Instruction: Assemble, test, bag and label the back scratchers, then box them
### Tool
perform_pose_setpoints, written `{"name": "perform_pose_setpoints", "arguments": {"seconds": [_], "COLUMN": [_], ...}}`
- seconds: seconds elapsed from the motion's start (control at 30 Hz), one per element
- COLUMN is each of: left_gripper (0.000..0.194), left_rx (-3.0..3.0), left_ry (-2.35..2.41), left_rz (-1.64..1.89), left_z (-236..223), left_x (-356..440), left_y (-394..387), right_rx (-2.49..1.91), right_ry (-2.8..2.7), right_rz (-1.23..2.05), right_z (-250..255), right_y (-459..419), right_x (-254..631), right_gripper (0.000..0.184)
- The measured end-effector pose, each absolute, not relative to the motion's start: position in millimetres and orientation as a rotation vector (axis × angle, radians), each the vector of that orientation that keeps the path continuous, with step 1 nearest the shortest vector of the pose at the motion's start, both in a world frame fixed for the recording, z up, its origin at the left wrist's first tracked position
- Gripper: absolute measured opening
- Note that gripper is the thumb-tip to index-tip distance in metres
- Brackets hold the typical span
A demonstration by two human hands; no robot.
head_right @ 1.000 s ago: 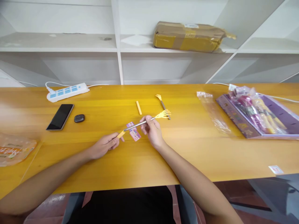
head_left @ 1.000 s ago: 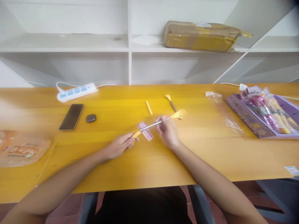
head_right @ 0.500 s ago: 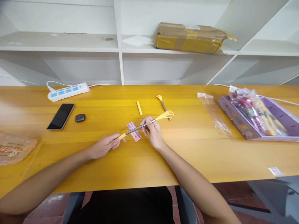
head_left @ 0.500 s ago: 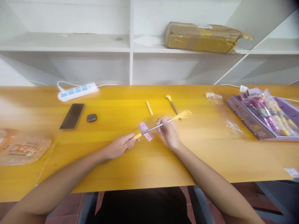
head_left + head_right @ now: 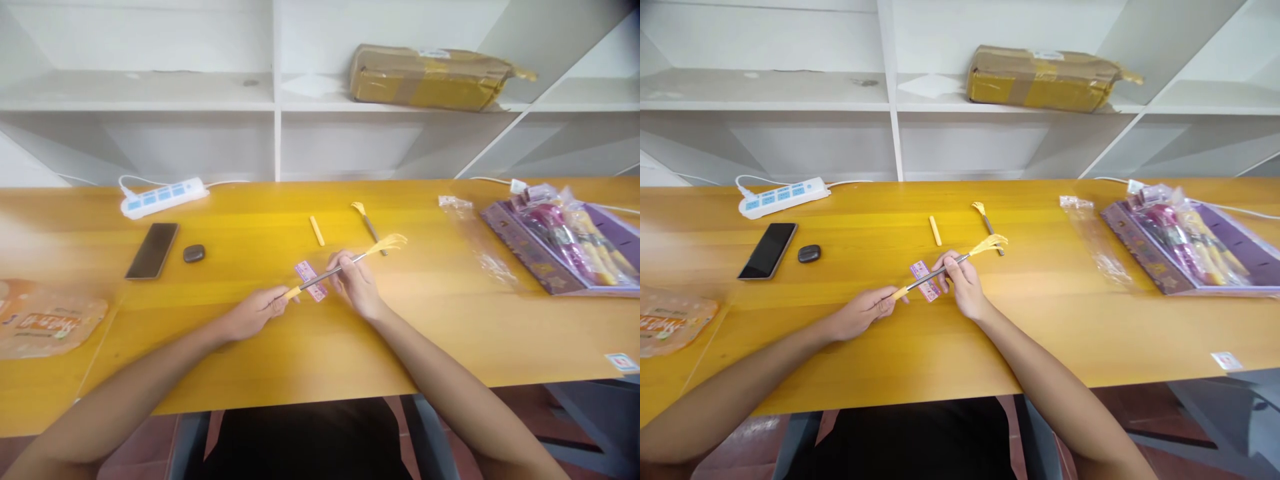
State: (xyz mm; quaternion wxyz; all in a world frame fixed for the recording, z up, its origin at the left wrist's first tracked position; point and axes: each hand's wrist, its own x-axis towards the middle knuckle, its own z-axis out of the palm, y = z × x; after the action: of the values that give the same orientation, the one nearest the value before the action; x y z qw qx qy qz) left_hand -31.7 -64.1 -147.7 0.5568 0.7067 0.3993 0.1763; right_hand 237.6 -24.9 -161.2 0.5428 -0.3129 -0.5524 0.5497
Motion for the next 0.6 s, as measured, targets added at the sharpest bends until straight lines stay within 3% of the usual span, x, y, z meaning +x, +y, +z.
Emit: {"name": "perform_pose_setpoints", "arguments": {"seconds": [0.6], "left_gripper": [0.050], "left_rx": [1.653], "left_ry": [0.941], "left_rz": [0.452], "left_z": [-151], "left_x": [-30], "left_y": [-68], "right_rx": [-0.772], "right_ry": [-1.368], "right_rz": [1.450], "right_z": [-158], "right_y": [-32], "right_x": [226], "right_gripper": [0.057]}}
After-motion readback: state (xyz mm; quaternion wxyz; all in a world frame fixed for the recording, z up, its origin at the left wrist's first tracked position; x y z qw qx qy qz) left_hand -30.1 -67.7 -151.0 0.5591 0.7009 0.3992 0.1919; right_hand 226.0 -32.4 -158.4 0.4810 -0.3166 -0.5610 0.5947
